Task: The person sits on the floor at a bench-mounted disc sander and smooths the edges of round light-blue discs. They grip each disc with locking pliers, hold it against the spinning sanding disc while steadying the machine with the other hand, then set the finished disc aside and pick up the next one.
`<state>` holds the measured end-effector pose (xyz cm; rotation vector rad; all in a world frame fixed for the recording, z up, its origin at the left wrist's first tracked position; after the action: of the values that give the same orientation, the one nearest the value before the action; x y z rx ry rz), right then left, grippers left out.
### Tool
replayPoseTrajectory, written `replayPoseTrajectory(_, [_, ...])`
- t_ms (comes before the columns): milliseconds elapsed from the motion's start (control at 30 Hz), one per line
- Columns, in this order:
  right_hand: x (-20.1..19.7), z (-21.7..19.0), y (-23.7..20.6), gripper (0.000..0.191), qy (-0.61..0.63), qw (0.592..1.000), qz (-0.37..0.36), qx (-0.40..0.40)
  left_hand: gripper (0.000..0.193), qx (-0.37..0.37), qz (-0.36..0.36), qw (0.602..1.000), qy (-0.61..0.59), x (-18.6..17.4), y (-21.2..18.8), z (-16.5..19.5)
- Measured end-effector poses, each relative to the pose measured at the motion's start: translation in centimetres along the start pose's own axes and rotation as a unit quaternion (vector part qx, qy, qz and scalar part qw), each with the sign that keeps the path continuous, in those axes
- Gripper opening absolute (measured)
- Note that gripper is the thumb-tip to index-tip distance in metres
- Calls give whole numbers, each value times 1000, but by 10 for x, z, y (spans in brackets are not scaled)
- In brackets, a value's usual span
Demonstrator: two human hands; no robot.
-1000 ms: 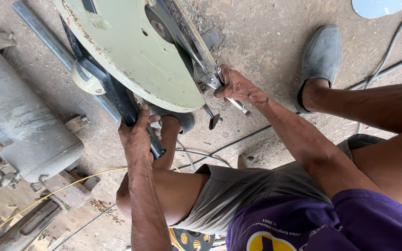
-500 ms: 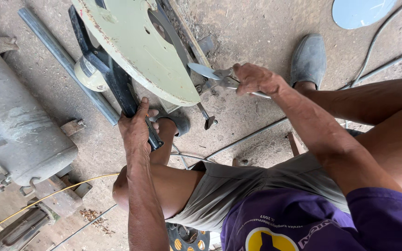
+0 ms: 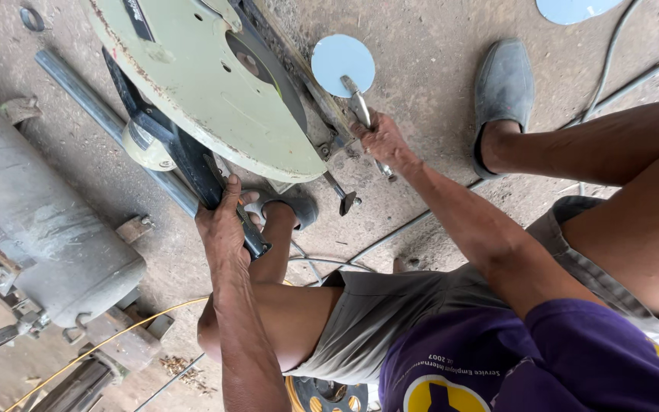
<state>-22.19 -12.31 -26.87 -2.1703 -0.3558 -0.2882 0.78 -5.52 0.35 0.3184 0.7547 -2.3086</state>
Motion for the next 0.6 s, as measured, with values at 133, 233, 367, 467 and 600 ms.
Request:
replayPoseTrajectory(133, [26,11,7,23,5,998,-22,-50,50,-17,4,999,32,0,2,-4])
replayPoseTrajectory(233, [33,20,11,25,-1,999,-45,4,49,-32,14,998,50,-2,4,-5])
replayPoseTrajectory(367, [29,28,10,31,13,993,-88,79,48,-22,7,999,37,2,6,-3])
replayPoseTrajectory(467, [17,26,9,35,5,990,-133,49,48,-23,9,999,46,2,6,-2])
replayPoseTrajectory(600, [1,19,6,28,-40,976,-214,-12,48,-21,11,999,49,3,5,-3])
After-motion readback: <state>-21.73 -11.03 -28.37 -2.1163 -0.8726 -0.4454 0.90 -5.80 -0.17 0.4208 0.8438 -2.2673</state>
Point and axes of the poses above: each hand's wrist, its own y-axis towards the middle knuckle, its own x-axis out of the palm, z = x × y, the point moved 6 cm from there along y, towards the middle knuckle, and after that the axes turned 12 degrees about x, right-handed, at the moved point
